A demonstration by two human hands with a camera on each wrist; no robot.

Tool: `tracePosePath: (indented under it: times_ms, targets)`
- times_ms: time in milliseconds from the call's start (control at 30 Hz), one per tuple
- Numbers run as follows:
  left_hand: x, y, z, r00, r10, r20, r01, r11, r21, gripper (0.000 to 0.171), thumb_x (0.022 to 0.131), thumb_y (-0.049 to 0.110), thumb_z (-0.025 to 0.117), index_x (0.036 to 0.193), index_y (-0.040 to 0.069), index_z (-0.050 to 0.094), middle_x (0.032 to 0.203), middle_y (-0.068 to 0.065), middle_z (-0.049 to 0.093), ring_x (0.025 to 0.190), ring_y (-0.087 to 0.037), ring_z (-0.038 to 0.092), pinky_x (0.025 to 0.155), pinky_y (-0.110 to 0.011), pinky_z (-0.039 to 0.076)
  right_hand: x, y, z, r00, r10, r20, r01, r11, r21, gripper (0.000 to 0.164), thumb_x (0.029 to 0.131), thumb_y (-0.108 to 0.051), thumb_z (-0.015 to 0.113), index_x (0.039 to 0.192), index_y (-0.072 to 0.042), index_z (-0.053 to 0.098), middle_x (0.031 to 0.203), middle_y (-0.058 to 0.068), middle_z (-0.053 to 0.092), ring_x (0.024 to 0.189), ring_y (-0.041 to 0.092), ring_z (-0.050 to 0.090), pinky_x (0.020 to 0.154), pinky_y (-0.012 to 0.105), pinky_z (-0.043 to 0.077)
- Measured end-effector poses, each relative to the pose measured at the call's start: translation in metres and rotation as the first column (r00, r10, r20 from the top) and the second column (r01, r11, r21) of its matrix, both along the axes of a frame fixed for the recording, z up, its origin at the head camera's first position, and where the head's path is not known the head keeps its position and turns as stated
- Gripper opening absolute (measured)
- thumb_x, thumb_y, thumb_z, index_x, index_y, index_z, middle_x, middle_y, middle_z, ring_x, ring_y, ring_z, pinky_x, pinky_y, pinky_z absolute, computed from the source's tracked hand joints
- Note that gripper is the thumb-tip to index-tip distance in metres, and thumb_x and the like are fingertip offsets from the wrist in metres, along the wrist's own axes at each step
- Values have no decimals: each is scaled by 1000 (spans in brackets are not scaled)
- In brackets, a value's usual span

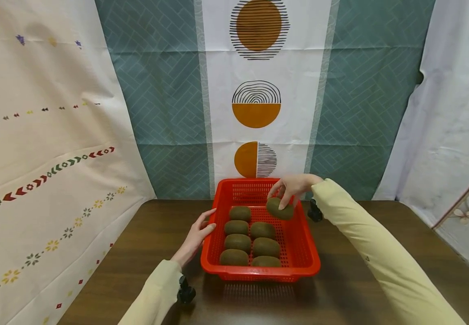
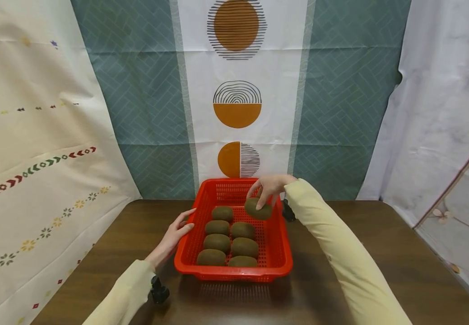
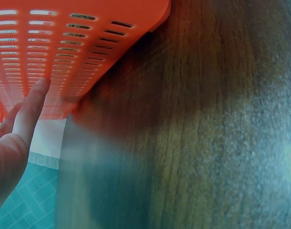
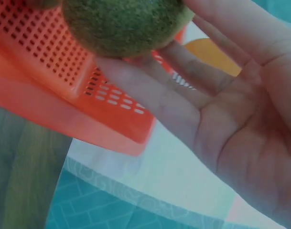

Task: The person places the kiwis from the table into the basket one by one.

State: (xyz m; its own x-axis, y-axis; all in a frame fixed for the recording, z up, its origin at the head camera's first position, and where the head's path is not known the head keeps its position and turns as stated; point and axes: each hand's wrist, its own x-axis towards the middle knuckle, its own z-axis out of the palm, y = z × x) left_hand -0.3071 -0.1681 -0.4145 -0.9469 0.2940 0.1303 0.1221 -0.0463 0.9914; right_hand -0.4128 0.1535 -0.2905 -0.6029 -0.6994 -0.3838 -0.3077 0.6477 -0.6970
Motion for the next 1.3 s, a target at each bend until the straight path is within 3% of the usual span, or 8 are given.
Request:
tracePosePath:
  times_ms: [367, 600, 700, 967, 1100, 1300]
  targets:
    - [0, 0, 1, 1000, -13, -6, 13, 1000, -8, 53, 94, 9, 48, 141, 6, 25, 126, -32, 36, 106, -49, 45, 74, -46, 48, -15, -21, -18, 994, 29, -106, -23, 998, 61, 48, 77, 0, 69, 123, 1, 54, 111, 16, 55, 94, 22, 55, 66, 40, 52]
    - [-17, -1, -23, 996, 72, -52, -72, 997, -2, 48, 93, 12, 52, 138, 14, 36, 119, -26, 45, 98, -40, 54, 71, -46, 50, -25, -30, -34, 980, 40, -194, -31, 998, 50, 47, 76, 0, 70, 120, 1, 56, 107, 14, 58, 92, 23, 57, 64, 36, 53]
    - [-17, -2, -24, 996, 74, -53, -74, 997, -3, 47, 93, 12, 51, 138, 15, 37, 118, -26, 46, 97, -40, 54, 70, -46, 50, -28, -33, -41, 967, 47, -250, -39, 999, 39, 45, 75, 0, 71, 118, -1, 59, 107, 14, 58, 91, 24, 57, 62, 34, 53]
    - [-11, 0, -11, 1000, 13, -8, -13, 1000, 4, 51, 94, 10, 49, 140, 10, 29, 123, -31, 40, 103, -47, 48, 72, -45, 49, -31, -38, -56, 950, 45, -308, -37, 999, 32, 43, 74, 2, 71, 116, -1, 60, 106, 15, 58, 87, 23, 55, 61, 34, 52]
    - [-4, 1, -2, 1000, -8, -8, 8, 1000, -3, 52, 94, 9, 48, 141, 7, 26, 124, -32, 38, 103, -48, 48, 73, -45, 49, -31, -40, -62, 952, 20, -304, -8, 999, 40, 44, 74, 3, 70, 116, 0, 60, 108, 17, 57, 92, 26, 55, 62, 32, 52]
    - [-1, 0, 1, 1000, -15, -7, 15, 1000, -11, 52, 94, 8, 47, 141, 6, 25, 125, -32, 37, 105, -49, 46, 74, -45, 49, -33, -47, -72, 947, 25, -320, 1, 997, 82, 48, 72, 3, 73, 117, -1, 60, 107, 16, 58, 101, 30, 52, 62, 31, 52]
